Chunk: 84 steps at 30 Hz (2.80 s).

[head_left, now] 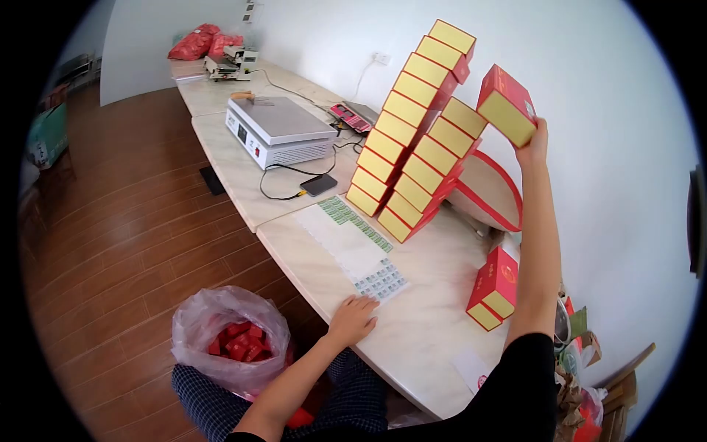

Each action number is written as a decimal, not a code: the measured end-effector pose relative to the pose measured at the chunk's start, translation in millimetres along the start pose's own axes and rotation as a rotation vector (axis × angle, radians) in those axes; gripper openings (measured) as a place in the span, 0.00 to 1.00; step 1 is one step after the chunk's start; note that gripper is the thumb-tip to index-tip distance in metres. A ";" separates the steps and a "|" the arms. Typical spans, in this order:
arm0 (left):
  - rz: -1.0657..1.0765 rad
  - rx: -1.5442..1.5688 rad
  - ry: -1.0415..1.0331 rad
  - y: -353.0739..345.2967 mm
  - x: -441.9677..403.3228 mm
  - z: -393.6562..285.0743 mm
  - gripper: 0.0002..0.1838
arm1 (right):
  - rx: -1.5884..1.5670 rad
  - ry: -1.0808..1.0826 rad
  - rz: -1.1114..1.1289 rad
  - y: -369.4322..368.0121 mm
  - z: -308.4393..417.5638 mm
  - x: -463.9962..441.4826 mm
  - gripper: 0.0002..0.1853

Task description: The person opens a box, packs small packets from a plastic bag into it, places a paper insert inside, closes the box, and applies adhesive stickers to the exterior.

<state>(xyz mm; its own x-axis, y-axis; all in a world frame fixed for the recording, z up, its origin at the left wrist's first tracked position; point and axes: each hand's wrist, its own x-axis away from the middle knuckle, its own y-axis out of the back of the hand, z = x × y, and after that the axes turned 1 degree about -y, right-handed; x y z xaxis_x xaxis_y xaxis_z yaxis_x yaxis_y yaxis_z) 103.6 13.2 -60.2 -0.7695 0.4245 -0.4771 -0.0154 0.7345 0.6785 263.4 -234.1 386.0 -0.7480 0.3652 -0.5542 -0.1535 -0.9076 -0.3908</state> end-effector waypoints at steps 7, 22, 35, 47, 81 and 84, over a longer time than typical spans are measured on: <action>-0.019 -0.035 -0.019 -6.6 -0.7 6.1 0.18 | 0.288 -0.121 -0.187 -2.1 -73.1 -43.6 0.38; -0.032 0.004 0.036 1.0 -4.8 -3.9 0.15 | 0.674 -0.286 -0.227 61.2 -159.9 -101.1 0.42; -0.105 0.016 -0.019 -2.2 -9.1 -3.0 0.13 | 1.952 -0.896 -0.197 354.9 -76.3 106.2 0.70; -0.170 -0.055 0.074 -5.7 -4.7 -3.6 0.17 | 1.944 -0.880 -0.302 302.4 -110.8 205.7 0.58; -0.296 0.987 0.418 29.0 -9.5 8.6 0.23 | 0.941 -0.608 -0.186 197.9 -120.9 398.0 0.20; -0.280 1.094 0.420 27.4 -7.5 13.7 0.24 | 0.709 -0.647 -0.115 189.5 -79.6 391.8 0.16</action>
<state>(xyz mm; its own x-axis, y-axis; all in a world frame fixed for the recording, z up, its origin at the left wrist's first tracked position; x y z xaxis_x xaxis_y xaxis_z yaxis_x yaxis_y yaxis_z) 117.7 37.4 -45.7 -0.9770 0.1221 -0.1747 0.1774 0.9201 -0.3492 -7.3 -246.5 36.4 -0.8824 0.4673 0.0550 -0.4435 -0.8650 0.2346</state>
